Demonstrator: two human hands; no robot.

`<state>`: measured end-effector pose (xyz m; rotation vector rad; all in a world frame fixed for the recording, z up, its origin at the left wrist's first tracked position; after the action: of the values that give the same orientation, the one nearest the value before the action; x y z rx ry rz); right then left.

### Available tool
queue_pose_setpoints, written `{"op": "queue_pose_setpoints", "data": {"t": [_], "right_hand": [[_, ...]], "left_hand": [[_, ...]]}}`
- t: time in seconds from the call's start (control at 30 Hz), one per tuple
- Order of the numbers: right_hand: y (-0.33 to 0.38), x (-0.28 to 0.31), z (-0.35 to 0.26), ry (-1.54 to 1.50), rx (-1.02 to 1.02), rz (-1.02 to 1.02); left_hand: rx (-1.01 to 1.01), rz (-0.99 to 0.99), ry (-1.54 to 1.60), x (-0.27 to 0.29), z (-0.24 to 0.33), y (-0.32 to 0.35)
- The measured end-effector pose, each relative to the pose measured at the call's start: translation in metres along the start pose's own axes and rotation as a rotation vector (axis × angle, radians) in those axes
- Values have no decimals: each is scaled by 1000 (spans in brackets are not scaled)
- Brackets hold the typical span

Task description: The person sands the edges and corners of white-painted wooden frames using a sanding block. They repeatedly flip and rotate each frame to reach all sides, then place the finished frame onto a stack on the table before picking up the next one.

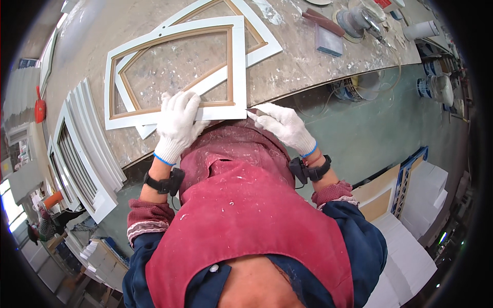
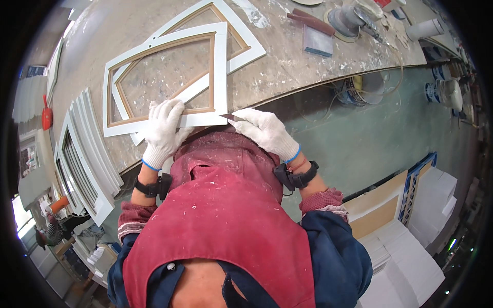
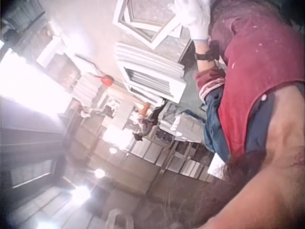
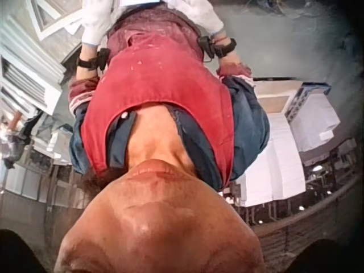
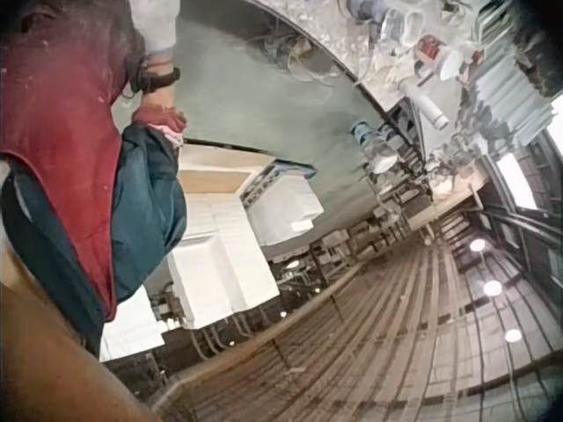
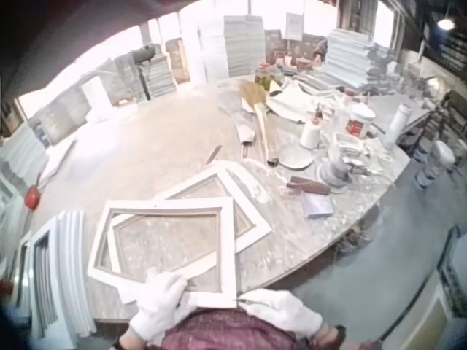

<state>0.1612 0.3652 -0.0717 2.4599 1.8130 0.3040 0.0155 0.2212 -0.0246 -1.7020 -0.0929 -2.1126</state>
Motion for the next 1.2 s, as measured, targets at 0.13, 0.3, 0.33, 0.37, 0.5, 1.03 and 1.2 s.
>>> {"op": "queue_pose_setpoints", "data": {"t": [0.13,0.3,0.33,0.37,0.5,1.03,1.2], "right_hand": [[1,13,-21,145,140,64],[2,-1,-55,442,482,19],[1,-4,-58,512,521,15],[-1,-6,-59,533,514,-5],[-17,1,-65,573,515,-16],[-139,115,-63,917,583,484],[-107,78,-81,997,671,307]], "left_hand": [[-28,-26,39,20,1,7],[-21,-37,30,29,9,6],[1,-35,26,28,8,7],[-6,-37,7,28,9,8],[-26,-50,-6,29,9,16],[-81,32,-40,46,10,38],[-111,43,12,53,18,28]]}}
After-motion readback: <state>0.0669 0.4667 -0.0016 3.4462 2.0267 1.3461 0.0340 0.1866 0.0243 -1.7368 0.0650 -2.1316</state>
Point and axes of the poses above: each hand's wrist, its own y-axis away from the middle knuckle, its own x-axis out of the back of the hand, z = x × y, the point moved 10 cm from there along -y, towards the middle knuckle, and after that the axes turned 1 degree about x, right-handed, at the moved point
